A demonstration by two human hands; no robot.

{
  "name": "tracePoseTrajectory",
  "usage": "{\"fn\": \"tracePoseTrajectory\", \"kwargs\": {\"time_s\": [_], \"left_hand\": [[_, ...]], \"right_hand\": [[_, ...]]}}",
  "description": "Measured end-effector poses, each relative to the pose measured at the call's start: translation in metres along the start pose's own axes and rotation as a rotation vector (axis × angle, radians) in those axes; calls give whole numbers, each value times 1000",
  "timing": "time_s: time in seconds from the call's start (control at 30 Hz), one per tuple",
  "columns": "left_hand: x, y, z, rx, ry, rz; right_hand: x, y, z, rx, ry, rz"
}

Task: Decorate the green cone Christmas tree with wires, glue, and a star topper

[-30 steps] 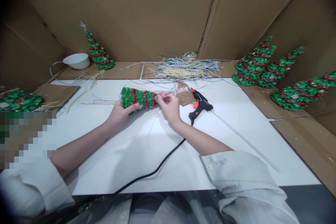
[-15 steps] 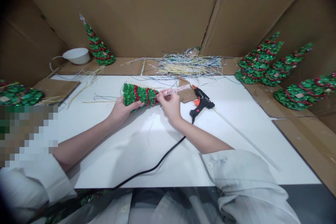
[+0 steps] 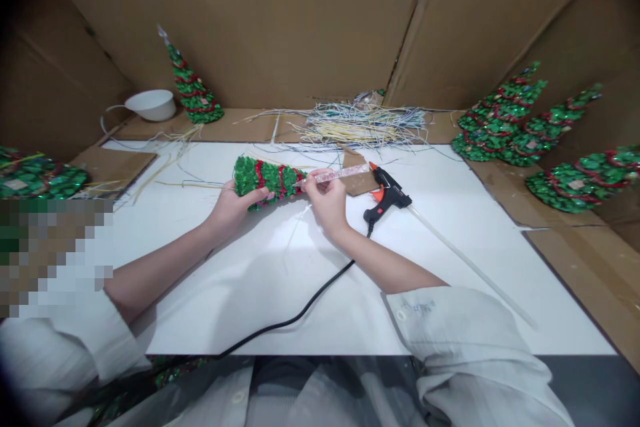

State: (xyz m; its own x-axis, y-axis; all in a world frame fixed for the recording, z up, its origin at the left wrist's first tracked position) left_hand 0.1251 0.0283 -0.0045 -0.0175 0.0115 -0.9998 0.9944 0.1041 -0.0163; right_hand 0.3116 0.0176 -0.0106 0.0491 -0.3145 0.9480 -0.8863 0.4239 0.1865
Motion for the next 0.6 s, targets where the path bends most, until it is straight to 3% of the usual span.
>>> {"fn": "tracePoseTrajectory", "kwargs": {"time_s": [0.37, 0.6], "left_hand": [[0, -1, 1, -9, 9, -73], [-12, 3, 9, 89, 174, -228]], "right_hand": [[1, 1, -1, 18, 13, -30], [-7, -3, -2, 26, 98, -85]]}}
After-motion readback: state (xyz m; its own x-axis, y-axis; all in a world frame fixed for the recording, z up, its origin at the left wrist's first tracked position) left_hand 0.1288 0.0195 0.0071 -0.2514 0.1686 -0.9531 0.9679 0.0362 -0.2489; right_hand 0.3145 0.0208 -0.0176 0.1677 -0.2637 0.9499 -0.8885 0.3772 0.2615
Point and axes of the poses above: each hand's wrist, its own z-axis away from the middle knuckle, its own y-axis out of the palm, x = y × z, the point moved 4 cm from there along -z, towards the middle knuckle, and after that the axes turned 10 degrees about -x, right-handed, at the moved point
